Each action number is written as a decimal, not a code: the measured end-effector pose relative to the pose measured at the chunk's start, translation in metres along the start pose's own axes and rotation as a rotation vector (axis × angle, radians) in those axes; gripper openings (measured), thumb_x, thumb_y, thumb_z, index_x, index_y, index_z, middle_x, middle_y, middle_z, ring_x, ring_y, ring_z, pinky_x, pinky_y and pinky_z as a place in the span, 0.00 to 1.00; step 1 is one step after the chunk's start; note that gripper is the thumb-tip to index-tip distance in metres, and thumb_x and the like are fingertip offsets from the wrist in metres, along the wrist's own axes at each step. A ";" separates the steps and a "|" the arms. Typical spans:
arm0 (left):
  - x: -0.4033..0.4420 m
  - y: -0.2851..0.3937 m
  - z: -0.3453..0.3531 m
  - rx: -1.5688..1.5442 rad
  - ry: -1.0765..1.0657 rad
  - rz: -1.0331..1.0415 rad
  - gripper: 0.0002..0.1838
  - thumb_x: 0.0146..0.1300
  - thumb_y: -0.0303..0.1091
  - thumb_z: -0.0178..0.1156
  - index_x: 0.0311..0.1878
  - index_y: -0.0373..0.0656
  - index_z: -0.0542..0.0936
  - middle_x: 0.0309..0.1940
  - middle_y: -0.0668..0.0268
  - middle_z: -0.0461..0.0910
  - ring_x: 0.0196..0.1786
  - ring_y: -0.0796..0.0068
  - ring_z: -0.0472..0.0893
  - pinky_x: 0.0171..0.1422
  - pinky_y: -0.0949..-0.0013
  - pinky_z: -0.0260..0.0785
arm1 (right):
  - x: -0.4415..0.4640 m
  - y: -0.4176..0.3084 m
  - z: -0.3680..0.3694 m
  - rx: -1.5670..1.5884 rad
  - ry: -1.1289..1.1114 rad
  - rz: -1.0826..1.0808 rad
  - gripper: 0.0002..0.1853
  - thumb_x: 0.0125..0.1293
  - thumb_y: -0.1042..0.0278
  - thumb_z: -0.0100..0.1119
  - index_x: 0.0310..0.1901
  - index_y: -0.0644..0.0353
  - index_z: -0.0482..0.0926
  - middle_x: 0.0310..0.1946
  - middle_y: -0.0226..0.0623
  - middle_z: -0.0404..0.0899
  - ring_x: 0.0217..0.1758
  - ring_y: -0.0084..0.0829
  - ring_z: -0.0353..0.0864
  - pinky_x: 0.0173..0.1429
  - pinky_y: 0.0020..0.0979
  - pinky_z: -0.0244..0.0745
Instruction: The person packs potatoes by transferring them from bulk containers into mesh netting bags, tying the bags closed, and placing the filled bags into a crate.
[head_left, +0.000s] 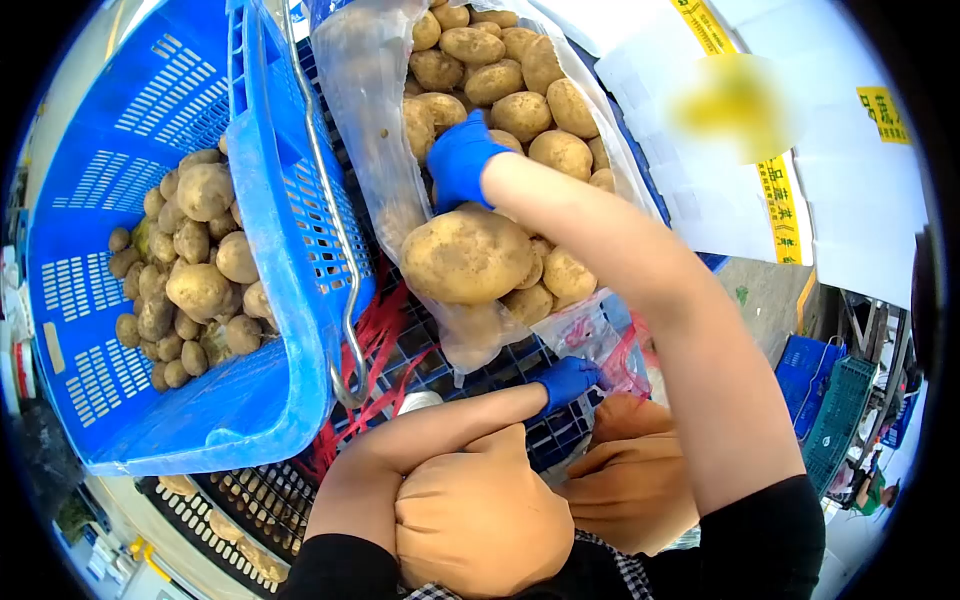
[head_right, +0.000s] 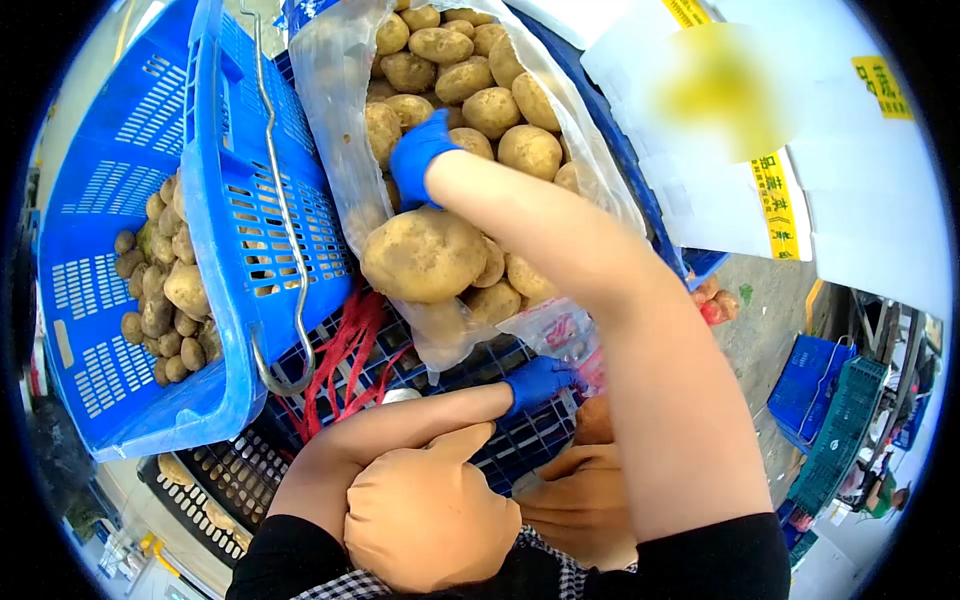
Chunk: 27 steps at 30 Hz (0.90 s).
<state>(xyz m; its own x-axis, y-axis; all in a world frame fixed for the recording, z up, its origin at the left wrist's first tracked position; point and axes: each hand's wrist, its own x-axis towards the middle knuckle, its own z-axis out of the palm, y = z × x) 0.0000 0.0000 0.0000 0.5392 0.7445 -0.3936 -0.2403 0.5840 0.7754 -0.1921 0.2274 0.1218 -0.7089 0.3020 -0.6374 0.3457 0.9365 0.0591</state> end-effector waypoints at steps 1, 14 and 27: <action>-0.007 0.002 -0.003 -0.020 0.021 0.002 0.12 0.60 0.33 0.50 0.38 0.45 0.82 0.37 0.66 0.82 0.39 0.75 0.78 0.47 0.74 0.68 | -0.002 0.007 0.003 0.177 -0.013 -0.045 0.34 0.43 0.37 0.61 0.45 0.57 0.78 0.40 0.43 0.79 0.48 0.42 0.77 0.59 0.49 0.60; 0.002 0.045 0.005 0.057 0.035 0.028 0.13 0.60 0.33 0.49 0.40 0.42 0.82 0.41 0.65 0.81 0.45 0.75 0.77 0.52 0.72 0.67 | -0.189 0.083 0.065 2.274 0.499 -0.553 0.39 0.59 0.45 0.56 0.65 0.56 0.54 0.56 0.43 0.68 0.50 0.39 0.74 0.47 0.40 0.76; 0.012 0.114 0.053 -0.057 0.069 -0.196 0.14 0.65 0.33 0.47 0.44 0.39 0.80 0.38 0.66 0.79 0.36 0.79 0.74 0.38 0.75 0.68 | -0.316 0.079 0.175 2.409 0.981 -0.666 0.42 0.54 0.48 0.62 0.66 0.59 0.54 0.64 0.39 0.58 0.65 0.40 0.61 0.59 0.47 0.69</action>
<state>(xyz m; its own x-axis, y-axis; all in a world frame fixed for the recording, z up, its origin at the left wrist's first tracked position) 0.0215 0.0583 0.1099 0.5244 0.6339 -0.5685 -0.1824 0.7358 0.6522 0.1665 0.1750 0.1933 -0.6282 0.7742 0.0773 -0.6037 -0.4223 -0.6762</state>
